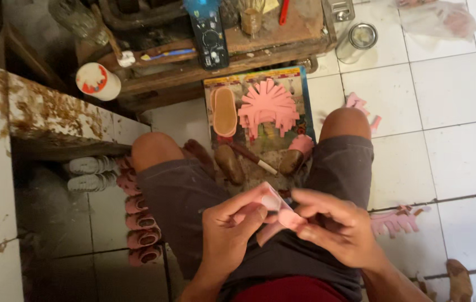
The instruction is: The person fits a pink sandal upper over a wooden shoe last, pressing and stretching the straps down around the form. They file and sand the edges with a rasp, trim excess material by hand, and turn the sandal to work different sides.
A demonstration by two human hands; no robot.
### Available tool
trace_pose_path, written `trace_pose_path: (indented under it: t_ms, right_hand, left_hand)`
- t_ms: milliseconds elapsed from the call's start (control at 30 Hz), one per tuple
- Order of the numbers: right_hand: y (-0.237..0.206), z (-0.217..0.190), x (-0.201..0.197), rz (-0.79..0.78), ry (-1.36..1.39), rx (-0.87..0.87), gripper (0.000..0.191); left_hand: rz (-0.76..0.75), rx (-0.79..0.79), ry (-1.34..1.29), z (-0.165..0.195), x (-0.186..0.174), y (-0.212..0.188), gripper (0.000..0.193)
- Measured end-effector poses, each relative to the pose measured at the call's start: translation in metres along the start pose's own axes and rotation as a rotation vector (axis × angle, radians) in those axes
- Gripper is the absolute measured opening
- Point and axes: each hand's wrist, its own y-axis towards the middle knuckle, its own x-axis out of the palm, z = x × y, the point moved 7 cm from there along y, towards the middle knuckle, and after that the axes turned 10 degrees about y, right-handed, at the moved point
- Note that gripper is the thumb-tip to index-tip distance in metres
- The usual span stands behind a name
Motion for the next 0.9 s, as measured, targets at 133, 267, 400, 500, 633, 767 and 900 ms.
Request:
trace_pose_path:
  t_ms: [133,267,400,500,633,767,900]
  right_hand:
    - [0.012,-0.003,0.004,-0.018,0.102,0.098,0.082]
    - [0.022,0.0,0.004,0.02,0.062,0.23,0.087]
    - [0.026,0.005,0.005,0.064,0.115,0.286,0.085]
    - [0.026,0.007,0.004,0.073,0.09,0.326,0.082]
    - [0.026,0.008,-0.001,0.095,0.099,0.352,0.077]
    - [0.028,0.01,-0.003,0.104,0.077,0.348,0.073]
    - [0.027,0.018,-0.006,0.127,0.085,0.385,0.072]
  left_hand:
    - [-0.085,0.015,0.075,0.001,0.007,0.0,0.043]
    - [-0.125,0.017,0.158,0.005,0.011,0.003,0.041]
    - [-0.132,0.038,0.159,0.01,0.014,0.006,0.038]
    - [-0.143,0.012,0.11,0.008,0.016,0.007,0.037]
    - [-0.145,0.011,0.154,0.006,0.014,0.009,0.036]
    - [-0.142,0.016,0.202,0.005,0.014,0.009,0.035]
    - [-0.099,-0.003,0.191,0.003,0.014,0.01,0.034]
